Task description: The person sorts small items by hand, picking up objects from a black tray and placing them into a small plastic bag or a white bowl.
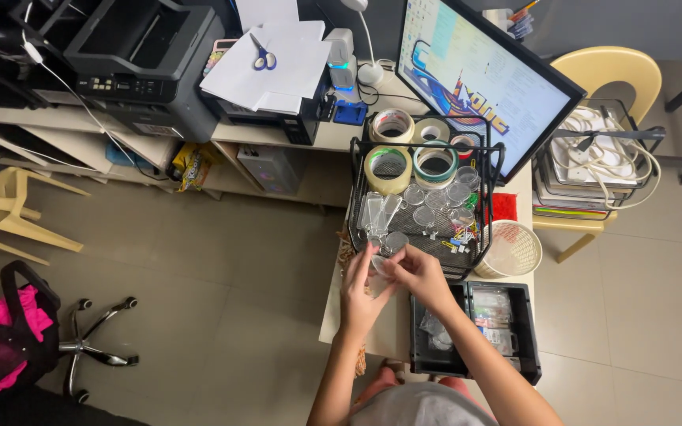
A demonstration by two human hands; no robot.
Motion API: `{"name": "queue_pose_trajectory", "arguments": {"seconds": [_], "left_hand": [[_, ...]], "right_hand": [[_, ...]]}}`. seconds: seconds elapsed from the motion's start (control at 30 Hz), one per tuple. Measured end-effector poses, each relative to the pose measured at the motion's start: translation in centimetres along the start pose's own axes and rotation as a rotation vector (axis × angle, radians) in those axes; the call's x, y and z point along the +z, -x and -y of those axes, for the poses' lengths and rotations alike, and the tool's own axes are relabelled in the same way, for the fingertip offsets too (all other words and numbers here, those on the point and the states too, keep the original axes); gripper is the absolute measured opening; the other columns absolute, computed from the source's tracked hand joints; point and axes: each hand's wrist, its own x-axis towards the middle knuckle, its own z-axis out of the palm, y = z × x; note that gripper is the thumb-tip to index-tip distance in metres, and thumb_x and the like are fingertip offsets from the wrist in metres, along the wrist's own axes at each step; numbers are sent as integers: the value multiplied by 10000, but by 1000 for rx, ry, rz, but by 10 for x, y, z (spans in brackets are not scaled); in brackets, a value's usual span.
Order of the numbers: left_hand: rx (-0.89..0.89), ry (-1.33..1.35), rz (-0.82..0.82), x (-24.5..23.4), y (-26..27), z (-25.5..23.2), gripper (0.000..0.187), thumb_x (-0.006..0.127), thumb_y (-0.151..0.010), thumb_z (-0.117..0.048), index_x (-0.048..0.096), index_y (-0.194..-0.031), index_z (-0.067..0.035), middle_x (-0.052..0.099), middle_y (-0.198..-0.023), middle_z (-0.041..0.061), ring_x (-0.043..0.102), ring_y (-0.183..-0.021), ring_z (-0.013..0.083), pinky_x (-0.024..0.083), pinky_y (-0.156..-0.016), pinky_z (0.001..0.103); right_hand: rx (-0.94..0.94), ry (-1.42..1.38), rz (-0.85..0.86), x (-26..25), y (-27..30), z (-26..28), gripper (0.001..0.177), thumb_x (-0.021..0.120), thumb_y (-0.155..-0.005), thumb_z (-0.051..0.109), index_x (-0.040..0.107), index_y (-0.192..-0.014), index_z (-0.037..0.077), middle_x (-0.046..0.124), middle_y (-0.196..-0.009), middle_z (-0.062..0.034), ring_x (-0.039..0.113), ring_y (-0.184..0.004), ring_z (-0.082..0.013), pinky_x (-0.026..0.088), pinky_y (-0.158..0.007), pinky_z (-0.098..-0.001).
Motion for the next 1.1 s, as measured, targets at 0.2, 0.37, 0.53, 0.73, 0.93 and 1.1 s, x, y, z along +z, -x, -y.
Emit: {"name": "queue_pose_trajectory", "arguments": {"seconds": [0.2,0.37,0.53,0.73,0.93,1.1], "left_hand": [[40,-37,-56,-5,8,20,723,898,-767,-50,591,-1421,-68,732,-1259,68,677,-1020,183,545,-770,295],[-28,-20,-27,-12,12,21,712,891,-727,-47,609,-1381,-42,728,-1206,88,657,-970,208,540,-770,308],[87,-58,-7,-19,14,16,646,871,-788,-69,604,-1374,-23,691,-1195,120,646,-1071,253,563,-846,318],[-5,-27,40,-28,15,26,583,830,-824,-119,617,-1358,-22,725,-1242,112,645,-994,245,549,-815,355],[75,-85,73,-31,11,28,603,834,-842,-119,594,-1381,6,697,-1236,135,613,-1097,291,524,-923,392],[49,-71,108,-28,9,37,605,826,-853,-152,596,-1388,10,697,-1248,138,613,-1064,282,529,-915,385]], "right_hand": [[-13,-83,24,9,-1,-10,103,682,-954,57,622,-941,-25,728,-924,-58,692,-871,-93,566,-782,-248],[-10,-94,28,15,4,-12,99,669,-958,59,614,-938,-20,728,-914,-71,717,-860,-119,590,-785,-273],[-1,-97,14,6,3,-36,119,643,-1004,85,616,-945,-15,734,-931,-69,714,-869,-121,596,-790,-292],[-209,407,-171,-14,-19,-7,127,639,-982,105,683,-1067,20,752,-1025,-86,745,-931,-152,613,-833,-290],[-607,1058,-2,-17,-34,3,432,819,-763,182,683,-1140,21,668,-1227,-125,581,-1131,-337,482,-985,-423],[-575,1367,41,-16,-29,-2,431,810,-728,198,696,-1125,77,654,-1140,-68,592,-1087,-283,520,-931,-393]]}}
